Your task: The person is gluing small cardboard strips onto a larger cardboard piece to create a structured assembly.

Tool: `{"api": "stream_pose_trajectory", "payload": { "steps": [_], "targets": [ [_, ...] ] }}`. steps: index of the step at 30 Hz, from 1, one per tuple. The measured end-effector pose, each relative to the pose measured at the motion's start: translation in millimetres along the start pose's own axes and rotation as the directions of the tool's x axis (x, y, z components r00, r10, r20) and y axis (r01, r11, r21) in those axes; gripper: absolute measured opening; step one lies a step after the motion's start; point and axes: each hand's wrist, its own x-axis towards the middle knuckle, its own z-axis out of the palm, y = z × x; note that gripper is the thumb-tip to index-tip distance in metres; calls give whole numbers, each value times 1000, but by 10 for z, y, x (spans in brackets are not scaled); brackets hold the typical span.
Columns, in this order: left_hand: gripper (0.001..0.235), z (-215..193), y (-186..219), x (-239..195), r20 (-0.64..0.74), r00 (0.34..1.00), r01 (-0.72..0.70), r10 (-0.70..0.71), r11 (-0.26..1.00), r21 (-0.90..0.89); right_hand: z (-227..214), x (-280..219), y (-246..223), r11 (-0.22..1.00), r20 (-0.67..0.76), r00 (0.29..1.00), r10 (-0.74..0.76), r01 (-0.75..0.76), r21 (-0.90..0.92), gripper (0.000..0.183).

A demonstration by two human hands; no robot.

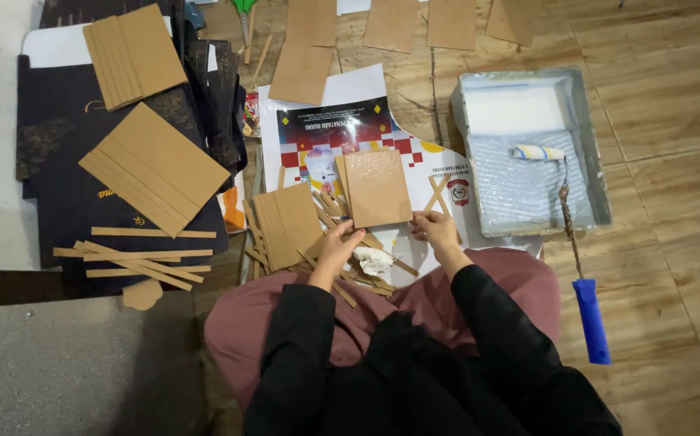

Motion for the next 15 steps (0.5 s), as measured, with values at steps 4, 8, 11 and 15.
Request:
{"api": "stream_pose_trajectory", "payload": {
  "steps": [4,8,11,15],
  "targets": [
    [60,6,-41,39,11,1000,13,-13,999,44,6,-64,-118,992,49,997,54,-60,111,22],
    [61,-4,-61,42,25,1000,-16,18,999,-51,-16,-41,-226,980,98,994,47,-65,188,24],
    [55,-29,175,-66,30,989,-139,143,985,-100,-8,-69,-495,963,72,997,-2,-18,270,23],
    [57,-74,385,-180,-66,972,-236,226,927,-292,10,426,-687,959,40,995,-92,77,273,20]
  ]
}}
